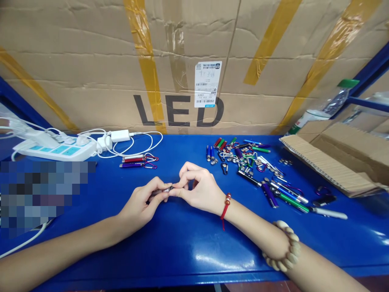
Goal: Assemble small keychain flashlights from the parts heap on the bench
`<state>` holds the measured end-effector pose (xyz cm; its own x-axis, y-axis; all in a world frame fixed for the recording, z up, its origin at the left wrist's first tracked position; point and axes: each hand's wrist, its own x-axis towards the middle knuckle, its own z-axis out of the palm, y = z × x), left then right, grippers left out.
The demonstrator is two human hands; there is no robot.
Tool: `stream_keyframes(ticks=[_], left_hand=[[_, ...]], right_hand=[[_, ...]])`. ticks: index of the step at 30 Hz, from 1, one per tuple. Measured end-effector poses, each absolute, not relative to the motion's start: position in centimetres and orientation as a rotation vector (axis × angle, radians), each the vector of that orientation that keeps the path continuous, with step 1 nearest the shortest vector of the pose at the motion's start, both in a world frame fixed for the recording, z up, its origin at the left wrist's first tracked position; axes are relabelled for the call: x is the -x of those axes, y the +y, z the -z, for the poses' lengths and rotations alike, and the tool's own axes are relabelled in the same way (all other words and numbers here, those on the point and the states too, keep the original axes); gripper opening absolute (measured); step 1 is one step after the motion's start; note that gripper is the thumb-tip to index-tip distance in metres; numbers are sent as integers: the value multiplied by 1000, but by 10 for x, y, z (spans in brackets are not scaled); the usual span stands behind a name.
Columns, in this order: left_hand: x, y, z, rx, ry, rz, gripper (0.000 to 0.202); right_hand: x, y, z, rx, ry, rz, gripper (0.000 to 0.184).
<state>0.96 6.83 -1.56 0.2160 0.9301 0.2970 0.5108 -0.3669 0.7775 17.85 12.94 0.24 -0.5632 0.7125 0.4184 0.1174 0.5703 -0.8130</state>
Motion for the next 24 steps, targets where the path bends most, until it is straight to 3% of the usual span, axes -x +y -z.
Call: stream_keyframes(ticks=[11, 19, 24], left_hand=[[-11, 67, 15, -1882, 1321, -1036, 9], [-11, 67, 12, -1973, 1262, -1018, 22], [-11, 68, 11, -2036, 1256, -1005, 24]], right_hand=[[-179, 135, -4, 730, -1964, -1111, 19], [-185, 145, -4, 733, -1957, -1579, 22], [-185, 146, -2, 749, -1967, -1526, 23]])
